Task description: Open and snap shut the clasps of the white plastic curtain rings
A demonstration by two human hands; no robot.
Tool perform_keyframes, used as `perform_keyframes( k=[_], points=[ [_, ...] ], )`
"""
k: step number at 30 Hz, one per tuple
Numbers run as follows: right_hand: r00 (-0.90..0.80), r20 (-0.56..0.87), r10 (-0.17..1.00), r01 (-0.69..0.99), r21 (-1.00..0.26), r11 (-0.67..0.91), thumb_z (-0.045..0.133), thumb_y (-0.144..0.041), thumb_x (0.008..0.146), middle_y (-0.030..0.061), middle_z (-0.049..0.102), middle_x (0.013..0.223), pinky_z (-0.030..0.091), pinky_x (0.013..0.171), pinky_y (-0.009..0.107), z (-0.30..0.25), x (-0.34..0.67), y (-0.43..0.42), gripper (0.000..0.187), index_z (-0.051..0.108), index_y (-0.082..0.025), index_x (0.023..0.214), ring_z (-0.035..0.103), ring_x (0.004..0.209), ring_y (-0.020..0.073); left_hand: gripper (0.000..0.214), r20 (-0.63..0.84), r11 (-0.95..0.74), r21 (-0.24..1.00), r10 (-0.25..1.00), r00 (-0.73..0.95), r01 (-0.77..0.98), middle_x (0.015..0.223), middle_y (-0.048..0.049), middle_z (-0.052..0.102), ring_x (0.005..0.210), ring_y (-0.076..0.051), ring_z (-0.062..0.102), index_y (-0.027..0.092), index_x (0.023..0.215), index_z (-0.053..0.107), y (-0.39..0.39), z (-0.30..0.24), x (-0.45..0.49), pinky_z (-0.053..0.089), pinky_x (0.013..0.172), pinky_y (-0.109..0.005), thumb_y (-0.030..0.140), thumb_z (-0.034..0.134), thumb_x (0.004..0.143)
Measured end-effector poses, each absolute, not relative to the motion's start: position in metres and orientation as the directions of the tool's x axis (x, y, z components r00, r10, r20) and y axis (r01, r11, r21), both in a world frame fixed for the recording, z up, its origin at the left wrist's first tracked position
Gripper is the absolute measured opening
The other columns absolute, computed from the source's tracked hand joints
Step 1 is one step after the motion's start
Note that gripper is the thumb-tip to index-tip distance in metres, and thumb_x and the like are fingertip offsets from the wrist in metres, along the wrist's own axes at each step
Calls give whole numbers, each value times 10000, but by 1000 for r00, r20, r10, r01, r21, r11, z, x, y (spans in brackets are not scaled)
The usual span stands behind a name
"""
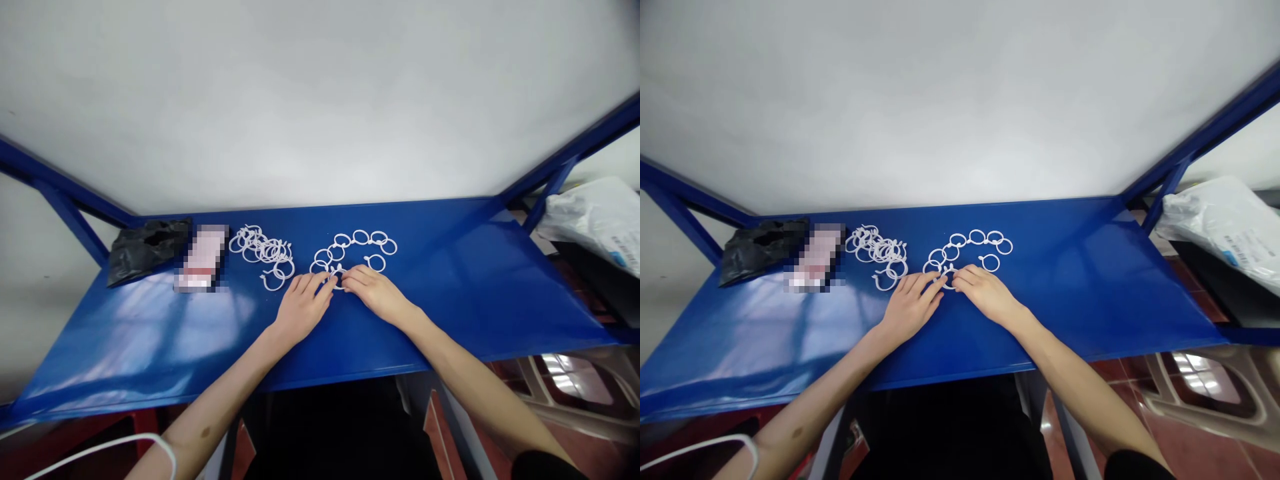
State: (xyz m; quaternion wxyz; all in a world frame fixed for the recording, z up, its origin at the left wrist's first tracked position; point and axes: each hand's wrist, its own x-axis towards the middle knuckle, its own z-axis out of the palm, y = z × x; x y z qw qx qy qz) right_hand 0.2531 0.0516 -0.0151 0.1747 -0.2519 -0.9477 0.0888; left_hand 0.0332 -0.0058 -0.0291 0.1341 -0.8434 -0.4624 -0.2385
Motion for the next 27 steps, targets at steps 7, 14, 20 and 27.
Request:
perform_keyframes(
  k=[7,14,20,27],
  points=[
    [-793,307,527,472,-239,849,473,-213,1032,75,696,1082,554,901,377,-14,250,51,199,664,-172,1074,553,1052,226,170,556,-550,-132,648,521,825,1089,-89,711,950,-227,615,168,1002,706,8,-27,42,462,852,-387,120,550,951],
    [-806,306,507,504,-95,859,467,-189,1035,82,701,1038,521,817,353,-14,245,46,215,677,-142,1026,569,938,217,139,574,-548,-140,633,519,824,1088,-74,712,952,-217,610,174,941,711,6,-26,42,449,859,-387,128,580,945],
    [-782,344,519,573,70,817,481,-151,1022,74,715,1005,440,734,358,-20,238,35,210,691,-142,1014,578,818,201,119,580,-535,-132,642,503,835,1073,-68,724,953,-214,614,180,924,708,6,-26,41,435,876,-390,187,595,961],
    [-788,409,461,532,74,843,424,-129,1038,79,732,1008,402,716,334,-18,242,31,263,679,-134,973,612,808,180,95,568,-670,-68,584,581,739,1075,-47,727,886,-181,601,180,969,684,5,-23,33,421,829,-361,232,605,971]
  ],
)
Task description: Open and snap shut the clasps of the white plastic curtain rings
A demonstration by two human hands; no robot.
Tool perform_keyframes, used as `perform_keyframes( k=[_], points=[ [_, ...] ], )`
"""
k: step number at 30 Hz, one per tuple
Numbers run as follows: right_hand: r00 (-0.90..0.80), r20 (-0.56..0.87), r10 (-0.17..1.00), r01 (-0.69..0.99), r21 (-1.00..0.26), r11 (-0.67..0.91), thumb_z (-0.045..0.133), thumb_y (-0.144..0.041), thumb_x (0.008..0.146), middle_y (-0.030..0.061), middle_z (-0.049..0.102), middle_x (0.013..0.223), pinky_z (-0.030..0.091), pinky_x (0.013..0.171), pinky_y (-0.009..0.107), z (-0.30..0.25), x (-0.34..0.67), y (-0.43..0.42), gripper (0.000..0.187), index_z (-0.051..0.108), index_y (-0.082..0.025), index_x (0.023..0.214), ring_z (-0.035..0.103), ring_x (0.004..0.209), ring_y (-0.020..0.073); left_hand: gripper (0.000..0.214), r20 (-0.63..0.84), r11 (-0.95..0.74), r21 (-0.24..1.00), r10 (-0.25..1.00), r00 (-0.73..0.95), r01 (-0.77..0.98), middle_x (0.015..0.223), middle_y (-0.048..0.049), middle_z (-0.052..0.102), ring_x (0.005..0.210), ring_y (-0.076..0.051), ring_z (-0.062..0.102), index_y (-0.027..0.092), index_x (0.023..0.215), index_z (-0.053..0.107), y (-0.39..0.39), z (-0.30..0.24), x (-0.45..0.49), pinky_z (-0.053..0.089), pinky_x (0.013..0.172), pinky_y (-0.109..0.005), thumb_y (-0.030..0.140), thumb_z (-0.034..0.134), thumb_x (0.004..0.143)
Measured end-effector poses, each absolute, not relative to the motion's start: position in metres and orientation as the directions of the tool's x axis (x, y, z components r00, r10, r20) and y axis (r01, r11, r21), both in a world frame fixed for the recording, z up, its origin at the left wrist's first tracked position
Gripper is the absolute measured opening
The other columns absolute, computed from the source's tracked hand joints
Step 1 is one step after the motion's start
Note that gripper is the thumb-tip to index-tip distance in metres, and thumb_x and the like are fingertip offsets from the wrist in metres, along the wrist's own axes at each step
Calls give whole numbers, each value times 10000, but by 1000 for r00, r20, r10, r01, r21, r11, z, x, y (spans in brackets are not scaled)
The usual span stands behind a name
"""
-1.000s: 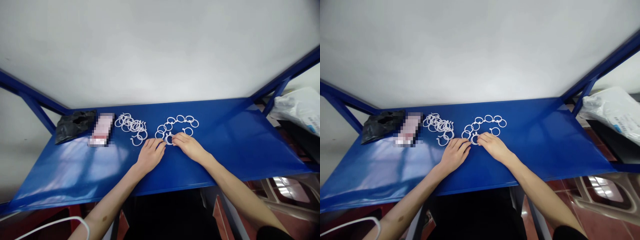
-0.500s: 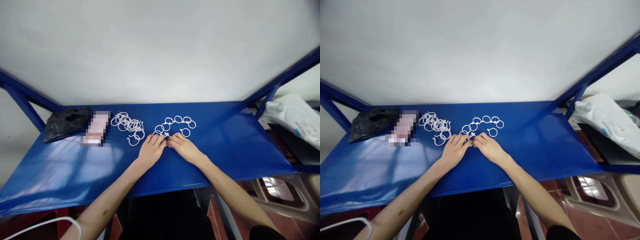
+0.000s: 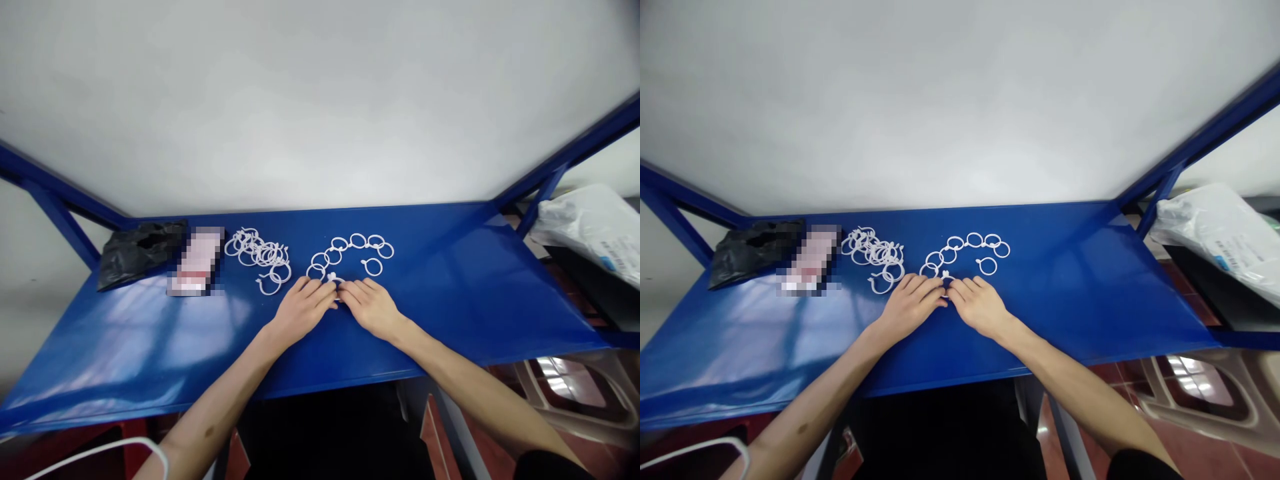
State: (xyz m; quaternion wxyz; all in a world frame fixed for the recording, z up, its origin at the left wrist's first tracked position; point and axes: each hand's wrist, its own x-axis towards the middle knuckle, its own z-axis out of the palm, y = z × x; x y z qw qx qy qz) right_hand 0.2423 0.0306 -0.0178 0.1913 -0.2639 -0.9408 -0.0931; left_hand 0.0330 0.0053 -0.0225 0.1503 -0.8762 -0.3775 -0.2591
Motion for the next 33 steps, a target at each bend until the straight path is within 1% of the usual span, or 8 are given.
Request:
perform_keyframes(
  k=[3,9,16,19,22,26,29,33],
  points=[
    [-785,439,437,511,63,857,396,-123,1043,85,734,1079,410,714,328,-15,243,26,285,671,-140,968,625,798,167,103,539,-720,-27,573,617,693,1066,-17,735,843,-151,591,192,943,667,3,-16,28,392,770,-340,195,573,987],
    [-781,432,452,508,18,861,391,-136,1039,56,714,875,392,660,331,-11,239,21,292,651,-157,907,581,721,171,262,510,-710,-38,591,625,703,863,16,720,724,-127,559,204,824,634,-2,-5,28,307,695,-345,175,471,1027],
    [-714,461,528,597,7,802,384,-130,1038,64,703,841,391,661,324,-8,234,19,308,646,-167,881,567,723,180,192,585,-553,-113,634,506,825,796,0,689,682,-146,538,199,854,651,-11,-6,43,319,706,-362,142,521,984],
    [-706,477,523,604,21,797,403,-114,1028,80,733,917,422,688,330,-11,234,18,275,664,-155,952,598,769,191,202,600,-539,-158,614,514,827,811,-3,695,701,-151,544,208,859,659,-12,-3,44,343,722,-360,100,522,961],
    [-725,498,475,556,18,831,430,-111,1020,101,734,1141,482,733,339,-14,235,20,253,654,-146,1132,641,885,201,196,614,-561,-197,570,547,804,894,1,719,735,-150,555,224,887,665,-9,0,35,391,785,-358,96,532,953],
    [-711,528,464,500,-84,862,454,-173,1028,140,611,1386,559,836,352,-10,236,32,326,560,-180,1336,661,1054,200,213,603,-578,-77,622,499,813,943,-31,709,829,-163,604,223,935,671,3,-4,5,461,815,-326,94,504,963],
    [-681,477,555,557,-154,816,487,-230,1023,150,639,1304,582,867,399,-3,233,51,304,588,-165,1302,664,1064,231,178,623,-479,66,705,339,875,982,-67,704,941,-189,627,198,978,668,14,-13,-19,496,851,-322,126,506,972],
    [-679,314,663,646,-173,743,567,-212,979,168,626,1272,572,884,482,-3,228,76,272,639,-155,1235,629,1092,297,191,616,-302,103,767,177,948,1018,-112,706,957,-254,615,176,1079,671,21,-19,-33,491,832,-396,165,526,956]
  ],
)
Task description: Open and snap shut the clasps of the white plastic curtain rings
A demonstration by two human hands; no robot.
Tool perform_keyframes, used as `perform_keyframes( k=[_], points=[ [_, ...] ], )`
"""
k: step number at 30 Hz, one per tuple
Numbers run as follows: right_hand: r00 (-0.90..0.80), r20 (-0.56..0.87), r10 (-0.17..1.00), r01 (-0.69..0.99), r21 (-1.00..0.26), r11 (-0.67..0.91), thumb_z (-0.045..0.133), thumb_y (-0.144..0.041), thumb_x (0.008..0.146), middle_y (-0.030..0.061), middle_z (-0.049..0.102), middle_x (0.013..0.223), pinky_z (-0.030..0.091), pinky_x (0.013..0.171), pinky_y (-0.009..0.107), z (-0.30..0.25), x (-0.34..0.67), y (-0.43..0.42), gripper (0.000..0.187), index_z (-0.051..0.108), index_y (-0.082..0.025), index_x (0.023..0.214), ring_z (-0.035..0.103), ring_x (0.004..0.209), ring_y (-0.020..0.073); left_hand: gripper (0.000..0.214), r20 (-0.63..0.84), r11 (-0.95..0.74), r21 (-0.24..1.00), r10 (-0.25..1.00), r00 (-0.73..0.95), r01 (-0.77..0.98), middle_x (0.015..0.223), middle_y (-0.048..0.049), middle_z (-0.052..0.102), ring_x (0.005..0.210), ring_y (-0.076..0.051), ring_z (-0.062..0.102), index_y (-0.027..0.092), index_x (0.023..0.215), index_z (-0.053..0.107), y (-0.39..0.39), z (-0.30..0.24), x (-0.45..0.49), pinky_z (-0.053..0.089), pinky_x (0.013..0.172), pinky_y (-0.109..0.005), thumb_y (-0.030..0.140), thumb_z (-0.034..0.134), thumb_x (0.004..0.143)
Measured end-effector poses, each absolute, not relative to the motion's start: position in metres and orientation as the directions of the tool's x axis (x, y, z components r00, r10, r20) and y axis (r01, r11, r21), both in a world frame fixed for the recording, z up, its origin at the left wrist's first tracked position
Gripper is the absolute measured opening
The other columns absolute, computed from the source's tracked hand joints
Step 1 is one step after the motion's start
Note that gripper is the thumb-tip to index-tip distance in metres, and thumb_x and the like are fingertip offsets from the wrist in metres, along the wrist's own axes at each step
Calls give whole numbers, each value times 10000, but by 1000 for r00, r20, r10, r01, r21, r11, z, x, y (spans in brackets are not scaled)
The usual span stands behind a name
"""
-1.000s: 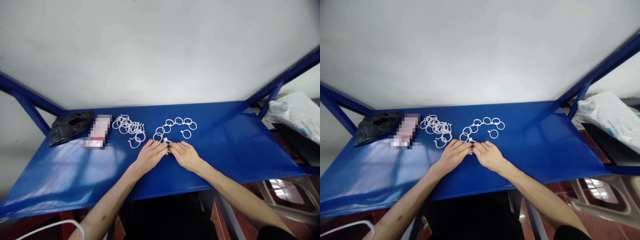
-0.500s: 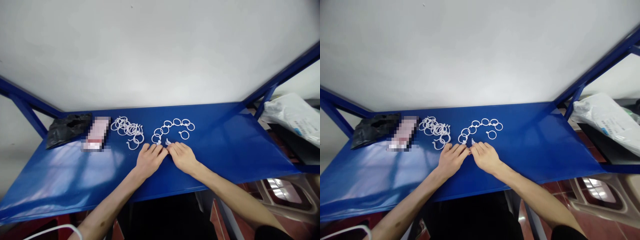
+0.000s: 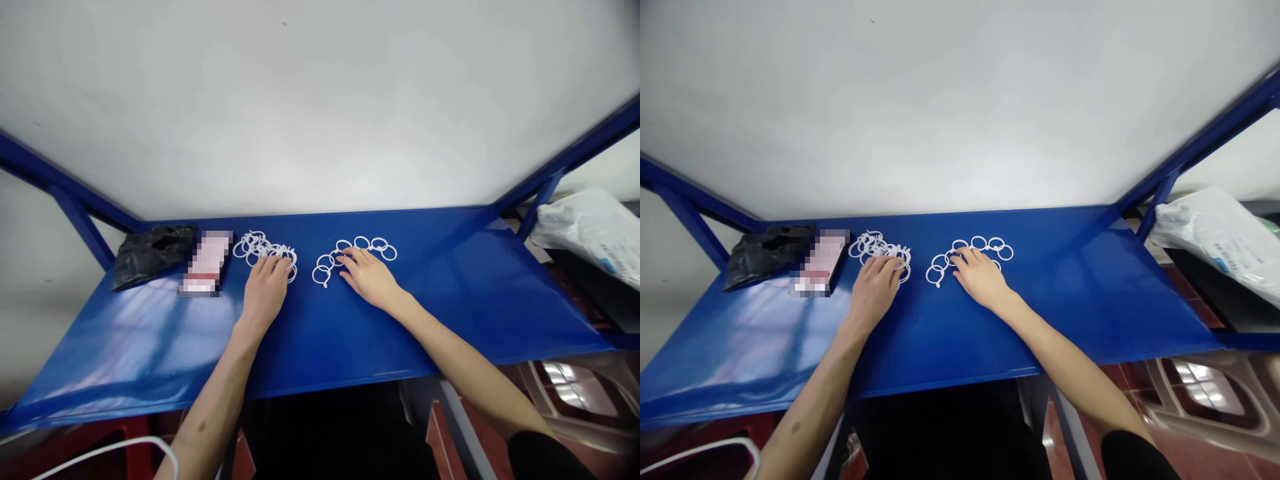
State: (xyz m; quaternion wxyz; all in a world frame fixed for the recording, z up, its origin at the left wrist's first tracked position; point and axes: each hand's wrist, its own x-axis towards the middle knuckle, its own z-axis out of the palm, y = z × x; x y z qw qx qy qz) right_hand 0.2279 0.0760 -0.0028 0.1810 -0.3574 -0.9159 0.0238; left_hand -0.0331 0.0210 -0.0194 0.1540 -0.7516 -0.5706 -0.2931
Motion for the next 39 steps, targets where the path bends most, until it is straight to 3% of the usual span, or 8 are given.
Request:
perform_keyframes(
  k=[3,5,12,21,26,31,35,39],
  points=[
    [-665,308,680,665,-170,727,557,-172,977,147,640,1232,552,888,469,-12,226,81,272,642,-175,1236,618,1062,281,254,662,-142,133,749,19,981,1123,-125,705,1030,-312,590,193,1156,667,18,-16,-27,455,832,-447,208,603,911],
    [-667,310,678,665,-163,729,538,-181,990,133,656,1166,545,854,438,-17,227,78,229,654,-168,1188,615,1014,266,271,679,-139,160,734,-7,977,1156,-118,700,1047,-312,585,202,1160,671,14,-12,-17,450,846,-452,218,633,892],
    [-676,288,678,639,-230,734,579,-248,982,126,654,1083,517,844,412,-14,232,72,123,639,-158,1040,594,982,254,372,497,-483,55,773,395,874,1212,-72,704,1139,-275,578,217,1183,689,7,-16,10,468,979,-439,69,579,860],
    [-661,237,712,626,-349,697,598,-281,971,86,649,994,505,812,372,-2,235,70,139,575,-188,870,592,897,217,133,539,-441,11,759,366,898,1118,-64,732,1092,-265,574,196,1023,729,11,-24,7,476,958,-422,190,632,932],
    [-592,275,757,596,-483,642,556,-261,983,66,680,1001,518,819,352,1,237,66,125,555,-202,872,636,926,201,209,557,-414,19,761,334,910,1182,-60,723,1122,-275,559,220,1091,728,15,-29,5,472,958,-441,143,628,923],
    [-605,293,740,579,-477,662,537,-290,1003,64,701,1032,523,825,356,2,238,65,120,614,-197,1004,650,947,203,314,535,-443,-11,755,380,896,1285,-48,689,1170,-296,528,239,1160,712,24,-32,1,460,984,-477,81,602,912],
    [-638,315,702,556,-443,704,521,-319,1017,78,705,1038,526,821,348,2,238,64,179,648,-193,1023,645,971,208,191,547,-427,-43,746,379,903,1247,-50,698,1160,-291,536,229,1070,729,26,-29,5,437,1003,-472,154,626,927],
    [-631,355,690,542,-434,719,520,-335,1019,81,710,1034,532,830,352,1,238,65,204,664,-191,1021,640,977,206,96,587,-451,-88,697,412,888,1053,-55,730,1053,-254,568,191,888,713,22,-23,17,425,996,-423,257,657,931]
  ],
)
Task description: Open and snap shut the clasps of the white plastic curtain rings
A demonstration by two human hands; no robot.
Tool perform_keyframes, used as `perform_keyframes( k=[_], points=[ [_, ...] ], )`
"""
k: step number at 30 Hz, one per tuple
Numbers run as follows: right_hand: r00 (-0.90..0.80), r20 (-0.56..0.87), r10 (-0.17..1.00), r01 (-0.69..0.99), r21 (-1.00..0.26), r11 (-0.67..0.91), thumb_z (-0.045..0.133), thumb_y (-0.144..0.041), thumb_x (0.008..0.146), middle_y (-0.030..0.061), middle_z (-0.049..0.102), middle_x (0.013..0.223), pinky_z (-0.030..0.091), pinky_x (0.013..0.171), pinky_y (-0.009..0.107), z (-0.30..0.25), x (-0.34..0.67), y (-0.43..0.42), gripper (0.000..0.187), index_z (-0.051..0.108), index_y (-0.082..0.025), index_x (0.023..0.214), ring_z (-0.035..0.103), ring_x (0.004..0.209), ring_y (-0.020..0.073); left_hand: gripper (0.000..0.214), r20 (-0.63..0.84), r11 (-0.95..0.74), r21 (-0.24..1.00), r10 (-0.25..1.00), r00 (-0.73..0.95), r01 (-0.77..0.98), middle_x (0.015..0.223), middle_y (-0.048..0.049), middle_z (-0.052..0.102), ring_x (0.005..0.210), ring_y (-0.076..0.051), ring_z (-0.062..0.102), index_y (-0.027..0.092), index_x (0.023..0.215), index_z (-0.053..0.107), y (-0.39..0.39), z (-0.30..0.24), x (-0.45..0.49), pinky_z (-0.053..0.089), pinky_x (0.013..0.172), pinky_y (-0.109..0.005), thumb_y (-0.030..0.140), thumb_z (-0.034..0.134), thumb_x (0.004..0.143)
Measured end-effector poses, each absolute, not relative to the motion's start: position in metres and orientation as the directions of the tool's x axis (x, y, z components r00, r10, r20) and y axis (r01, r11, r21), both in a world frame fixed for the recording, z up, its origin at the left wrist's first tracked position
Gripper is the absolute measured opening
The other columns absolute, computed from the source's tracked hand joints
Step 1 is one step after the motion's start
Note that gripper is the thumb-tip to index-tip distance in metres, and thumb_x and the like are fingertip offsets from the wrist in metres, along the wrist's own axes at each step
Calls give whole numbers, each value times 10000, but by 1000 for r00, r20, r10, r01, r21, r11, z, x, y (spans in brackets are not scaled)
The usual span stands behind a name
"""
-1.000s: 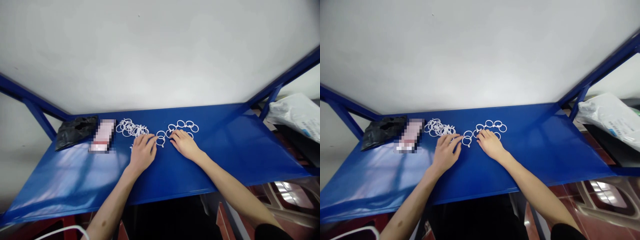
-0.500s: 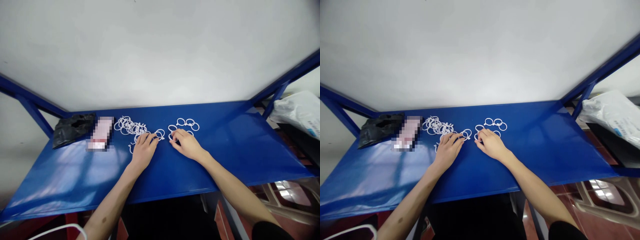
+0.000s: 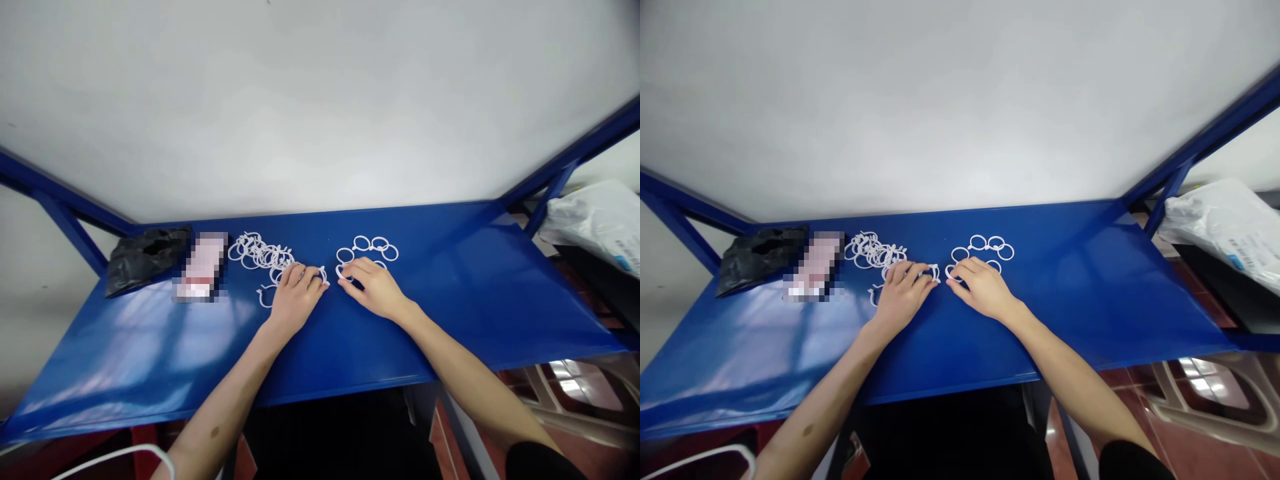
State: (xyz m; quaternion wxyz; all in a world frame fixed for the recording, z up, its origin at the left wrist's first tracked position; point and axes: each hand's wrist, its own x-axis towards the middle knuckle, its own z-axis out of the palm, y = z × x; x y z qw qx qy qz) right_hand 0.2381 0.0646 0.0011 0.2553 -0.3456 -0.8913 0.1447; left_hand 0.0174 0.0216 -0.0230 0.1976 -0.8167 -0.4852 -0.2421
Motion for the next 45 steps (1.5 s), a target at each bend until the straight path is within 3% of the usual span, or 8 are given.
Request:
perform_keyframes(
  k=[7,13,20,24,33,40,45],
  points=[
    [-602,437,668,521,-419,744,546,-322,1008,79,712,1021,543,828,367,-1,239,67,179,662,-187,984,628,973,221,164,563,-453,-151,691,453,879,788,-18,687,862,-216,570,197,836,687,8,-20,36,400,940,-404,296,633,955],
    [-627,426,652,495,-429,756,573,-318,997,67,713,1006,539,861,378,-4,237,68,149,663,-200,981,609,989,221,139,546,-493,-128,689,476,861,815,-26,709,835,-213,571,191,919,706,7,-19,34,395,895,-398,285,616,965],
    [-611,413,675,505,-453,735,576,-336,996,70,710,1001,530,865,374,-6,239,70,166,669,-198,980,600,995,218,54,639,-515,35,670,377,856,879,-17,737,875,-205,580,206,949,696,8,-16,23,410,860,-374,233,650,943],
    [-601,418,681,509,-456,730,582,-334,994,65,712,1003,531,864,375,-7,239,71,157,661,-198,979,596,994,218,101,610,-565,114,689,391,817,963,-12,745,952,-205,576,223,996,700,6,-14,13,428,873,-361,165,645,934],
    [-575,431,695,529,-452,718,587,-319,991,63,709,1006,538,855,377,-9,241,73,136,651,-200,975,599,1001,223,98,455,-600,65,729,512,797,969,-29,730,967,-221,575,208,958,707,7,-16,17,430,891,-386,206,609,958],
    [-573,437,693,518,-462,720,594,-315,987,66,712,1008,542,848,383,-10,238,72,130,653,-200,967,600,985,225,88,480,-570,63,737,476,819,922,-28,735,909,-219,582,194,949,700,5,-15,22,414,893,-401,238,624,951],
    [-577,439,689,516,-458,724,588,-317,989,65,712,1007,537,845,381,-9,235,71,137,666,-206,969,591,991,227,98,524,-507,202,779,344,838,812,-9,722,839,-214,584,209,908,658,7,-27,28,405,804,-384,291,712,897]
  ],
)
